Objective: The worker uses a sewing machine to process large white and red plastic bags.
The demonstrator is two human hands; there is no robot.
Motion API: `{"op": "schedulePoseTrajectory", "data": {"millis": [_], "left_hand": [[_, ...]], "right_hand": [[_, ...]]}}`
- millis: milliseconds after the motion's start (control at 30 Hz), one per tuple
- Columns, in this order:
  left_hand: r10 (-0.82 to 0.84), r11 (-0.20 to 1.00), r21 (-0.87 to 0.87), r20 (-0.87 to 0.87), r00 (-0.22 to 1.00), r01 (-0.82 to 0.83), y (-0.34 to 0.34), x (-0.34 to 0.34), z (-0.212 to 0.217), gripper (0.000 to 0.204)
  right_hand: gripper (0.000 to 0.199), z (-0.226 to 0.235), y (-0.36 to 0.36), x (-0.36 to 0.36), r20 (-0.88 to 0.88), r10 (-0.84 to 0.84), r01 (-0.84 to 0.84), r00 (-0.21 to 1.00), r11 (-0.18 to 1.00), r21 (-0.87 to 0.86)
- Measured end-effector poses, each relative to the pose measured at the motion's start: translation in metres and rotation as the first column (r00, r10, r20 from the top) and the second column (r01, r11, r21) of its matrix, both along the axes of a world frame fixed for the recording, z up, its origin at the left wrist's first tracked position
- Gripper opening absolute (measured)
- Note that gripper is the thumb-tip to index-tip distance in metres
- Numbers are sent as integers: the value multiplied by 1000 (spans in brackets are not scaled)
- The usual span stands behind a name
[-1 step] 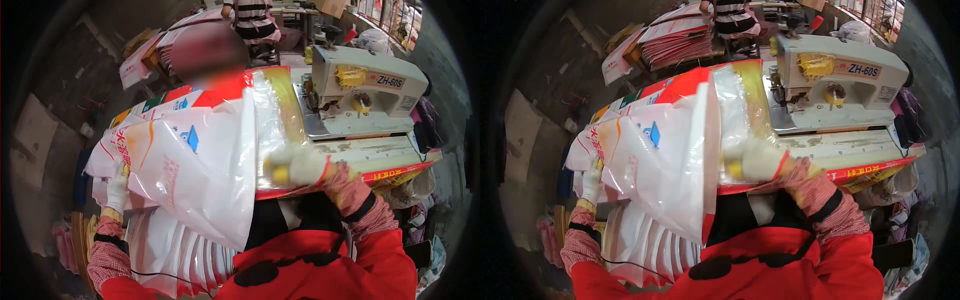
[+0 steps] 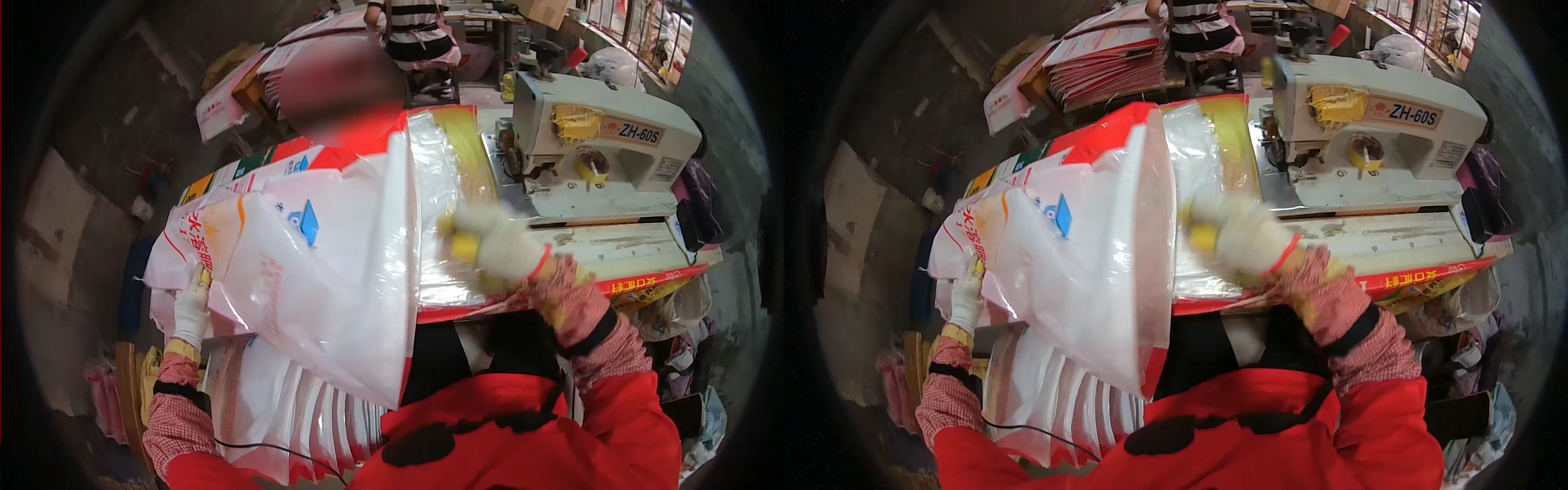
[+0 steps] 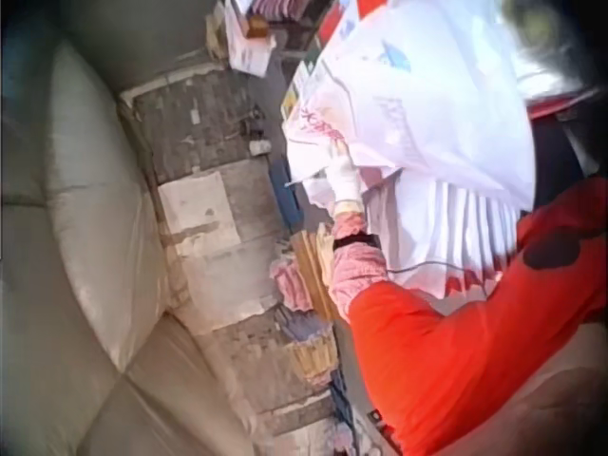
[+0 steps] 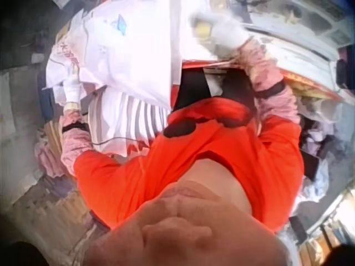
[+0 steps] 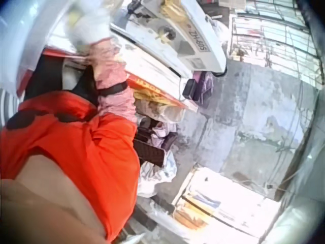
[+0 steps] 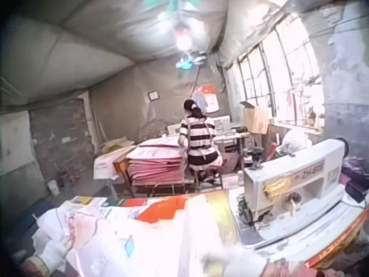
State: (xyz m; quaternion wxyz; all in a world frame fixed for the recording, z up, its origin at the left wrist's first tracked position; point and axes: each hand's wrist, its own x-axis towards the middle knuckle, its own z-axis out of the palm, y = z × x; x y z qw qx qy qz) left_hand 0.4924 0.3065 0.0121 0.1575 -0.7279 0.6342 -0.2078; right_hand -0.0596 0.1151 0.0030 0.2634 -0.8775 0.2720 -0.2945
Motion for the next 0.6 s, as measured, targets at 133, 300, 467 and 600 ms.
{"op": "schedulePoseTrajectory", "data": {"millis": [133,300,467,600], "left_hand": [[0,999,-35,-102,995,-4,17,-1,-11,78],[-43,995,-91,51,998,48,5,6,-7,69],[23,902,-404,395,918,151,-2,38,61,50],[-37,698,-716,-60,998,-17,7,43,60,39]], "right_hand": [[42,51,-56,39,316,-261,389,912,794,-467],[25,104,-94,93,-9,-136,81,991,644,-760],[17,124,-86,56,314,-88,308,945,554,-773],[20,97,-77,6,379,-420,548,825,757,-356]]}}
